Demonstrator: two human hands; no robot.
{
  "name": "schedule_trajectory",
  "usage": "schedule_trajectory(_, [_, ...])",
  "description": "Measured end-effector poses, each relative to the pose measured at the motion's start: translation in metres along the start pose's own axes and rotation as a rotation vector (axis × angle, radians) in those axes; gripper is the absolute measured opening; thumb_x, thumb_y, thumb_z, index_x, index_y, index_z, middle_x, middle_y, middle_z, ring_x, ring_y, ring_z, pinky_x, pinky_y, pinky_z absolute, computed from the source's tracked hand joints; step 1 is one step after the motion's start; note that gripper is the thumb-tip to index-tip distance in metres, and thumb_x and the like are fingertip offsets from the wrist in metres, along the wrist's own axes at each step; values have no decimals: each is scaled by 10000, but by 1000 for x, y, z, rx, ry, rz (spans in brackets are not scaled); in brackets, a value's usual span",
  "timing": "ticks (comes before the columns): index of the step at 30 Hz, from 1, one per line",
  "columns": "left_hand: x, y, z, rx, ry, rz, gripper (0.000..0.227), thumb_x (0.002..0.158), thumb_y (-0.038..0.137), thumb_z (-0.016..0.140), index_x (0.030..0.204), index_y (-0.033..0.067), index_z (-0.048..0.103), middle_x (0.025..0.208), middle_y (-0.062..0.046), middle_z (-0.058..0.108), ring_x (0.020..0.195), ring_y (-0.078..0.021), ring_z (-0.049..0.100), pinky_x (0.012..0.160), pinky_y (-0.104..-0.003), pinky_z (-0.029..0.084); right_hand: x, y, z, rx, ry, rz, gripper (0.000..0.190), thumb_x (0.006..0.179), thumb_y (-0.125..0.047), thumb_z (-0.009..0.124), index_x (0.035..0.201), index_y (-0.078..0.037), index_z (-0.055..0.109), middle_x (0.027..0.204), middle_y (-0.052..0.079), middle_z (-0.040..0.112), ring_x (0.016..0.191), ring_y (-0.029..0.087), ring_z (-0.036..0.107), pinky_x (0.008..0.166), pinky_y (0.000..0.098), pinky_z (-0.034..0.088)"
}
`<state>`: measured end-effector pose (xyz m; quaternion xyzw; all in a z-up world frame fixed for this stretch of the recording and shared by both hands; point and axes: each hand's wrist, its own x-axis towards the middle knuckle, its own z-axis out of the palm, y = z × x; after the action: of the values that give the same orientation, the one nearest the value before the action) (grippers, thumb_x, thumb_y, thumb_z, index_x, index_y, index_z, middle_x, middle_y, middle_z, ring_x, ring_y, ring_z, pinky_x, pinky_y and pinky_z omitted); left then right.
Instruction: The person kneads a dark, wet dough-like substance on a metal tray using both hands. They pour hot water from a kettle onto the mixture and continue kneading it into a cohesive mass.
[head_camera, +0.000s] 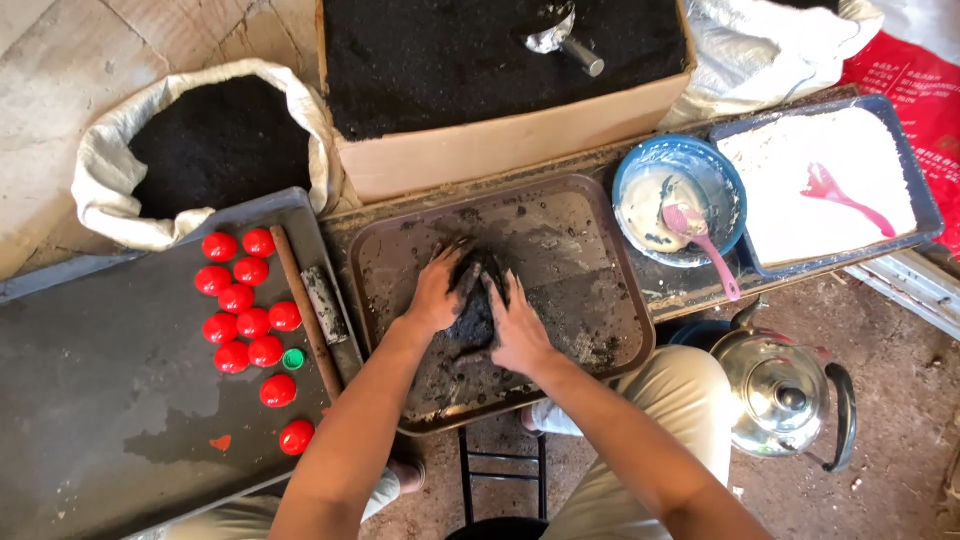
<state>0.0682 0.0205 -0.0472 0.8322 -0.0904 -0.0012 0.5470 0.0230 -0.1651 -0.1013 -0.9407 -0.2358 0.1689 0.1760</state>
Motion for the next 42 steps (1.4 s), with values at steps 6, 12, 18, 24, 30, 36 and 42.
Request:
schedule_trajectory(6, [-12,-21,17,-65,180,89,501,1067,419,504,1152,-15,739,1081,-267,728,1067,-454,669,948,-563,542,17,3,1,52,118,-41,1362,548,-203,975,1612,-6,148,1554,364,197,1440,576,296,1134,601,437])
schedule_trajectory(12, [-22,-6,24,3,262,-123,446,1051,361,520,1046,-16,758,974,-251,751,1015,-491,677,910,-566,552,26,16,14,70,278,-157,1331,512,-194,927,1607,-14,192,1494,344,300,1390,556,377,1099,574,466])
schedule_trajectory(18, [-27,12,29,43,320,-291,412,1025,408,561,973,52,761,879,-195,752,984,-439,702,869,-539,560,39,24,32,16,457,-260,1322,497,-373,959,1576,-21,281,1430,322,404,1305,520,491,1017,578,521])
schedule_trajectory(24, [-25,5,30,-31,387,-364,439,1035,411,570,849,61,759,743,-185,716,830,-375,724,741,-474,555,42,27,25,95,430,-308,1295,472,-141,887,1595,-23,252,1464,349,382,1321,555,471,1052,602,496])
schedule_trajectory(30, [-12,22,29,-79,236,-535,419,1027,326,532,1038,-40,736,951,-272,746,971,-445,713,845,-527,574,53,40,16,422,395,-273,1063,607,-167,829,1576,-68,404,1476,262,462,1310,499,519,1103,555,449])
schedule_trajectory(36, [18,-178,67,-19,130,-265,449,1098,271,447,1123,-123,659,1095,-227,721,1156,-357,668,1048,-324,469,44,7,-78,751,198,-216,823,685,-240,929,1447,-179,623,1376,96,636,1296,364,569,1092,505,484])
schedule_trajectory(42, [32,-91,22,17,71,-536,404,1037,376,526,1180,21,654,1083,-151,715,1063,-306,697,870,-347,521,50,15,-124,764,-106,-79,623,797,-326,806,1315,2,696,1400,313,602,1303,497,563,1110,516,467])
